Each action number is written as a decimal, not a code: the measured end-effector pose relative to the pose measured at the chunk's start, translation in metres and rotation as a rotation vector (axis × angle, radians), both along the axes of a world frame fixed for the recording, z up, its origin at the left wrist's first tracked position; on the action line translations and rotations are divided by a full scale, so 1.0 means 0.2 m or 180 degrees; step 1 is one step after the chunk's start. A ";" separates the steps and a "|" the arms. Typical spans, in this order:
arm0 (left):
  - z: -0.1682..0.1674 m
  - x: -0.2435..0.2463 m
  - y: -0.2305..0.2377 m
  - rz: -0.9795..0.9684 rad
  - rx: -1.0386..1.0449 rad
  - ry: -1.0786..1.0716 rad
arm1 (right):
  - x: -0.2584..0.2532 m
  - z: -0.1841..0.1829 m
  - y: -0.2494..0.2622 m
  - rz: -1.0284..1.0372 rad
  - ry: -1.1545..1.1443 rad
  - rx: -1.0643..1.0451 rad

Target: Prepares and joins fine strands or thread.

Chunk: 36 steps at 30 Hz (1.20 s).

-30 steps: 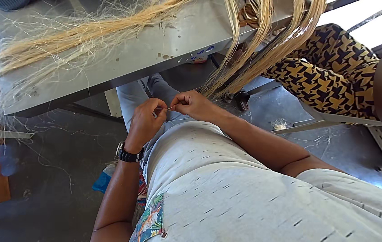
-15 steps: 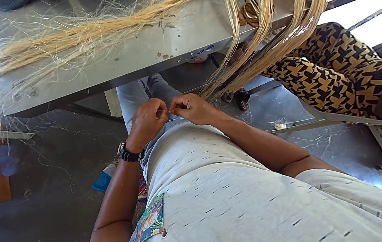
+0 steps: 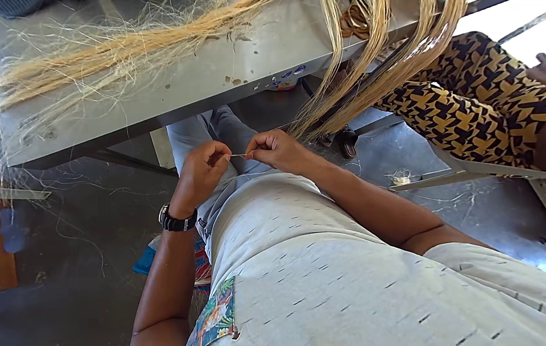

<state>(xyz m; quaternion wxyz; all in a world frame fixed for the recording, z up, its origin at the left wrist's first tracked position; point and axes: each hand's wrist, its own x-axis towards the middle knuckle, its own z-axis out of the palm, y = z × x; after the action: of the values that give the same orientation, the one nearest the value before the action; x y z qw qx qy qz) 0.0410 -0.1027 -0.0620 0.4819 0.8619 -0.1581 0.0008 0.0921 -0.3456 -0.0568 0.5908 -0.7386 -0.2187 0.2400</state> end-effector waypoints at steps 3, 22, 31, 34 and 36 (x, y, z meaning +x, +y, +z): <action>0.02 0.00 0.01 0.0005 0.0044 -0.0058 | 0.00 0.01 0.00 -0.0057 0.0083 0.0014; 0.00 0.01 -0.07 0.0044 0.0375 -0.0367 | -0.02 0.00 0.02 -0.0007 -0.0026 0.0100; -0.01 0.01 -0.09 0.0021 0.0613 -0.0509 | -0.04 0.01 0.04 0.0114 -0.0601 0.0038; -0.02 0.01 -0.09 0.0039 0.0526 -0.0458 | -0.04 0.02 0.04 0.0129 -0.0464 0.0031; -0.01 0.01 -0.07 0.0003 0.0290 -0.0286 | -0.04 0.03 0.03 0.0064 -0.0158 0.0063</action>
<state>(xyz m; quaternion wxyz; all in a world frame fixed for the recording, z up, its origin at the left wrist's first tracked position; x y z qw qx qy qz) 0.0433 -0.1159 -0.0637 0.4345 0.8821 -0.1790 0.0325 0.0851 -0.3398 -0.0506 0.5900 -0.7363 -0.2430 0.2254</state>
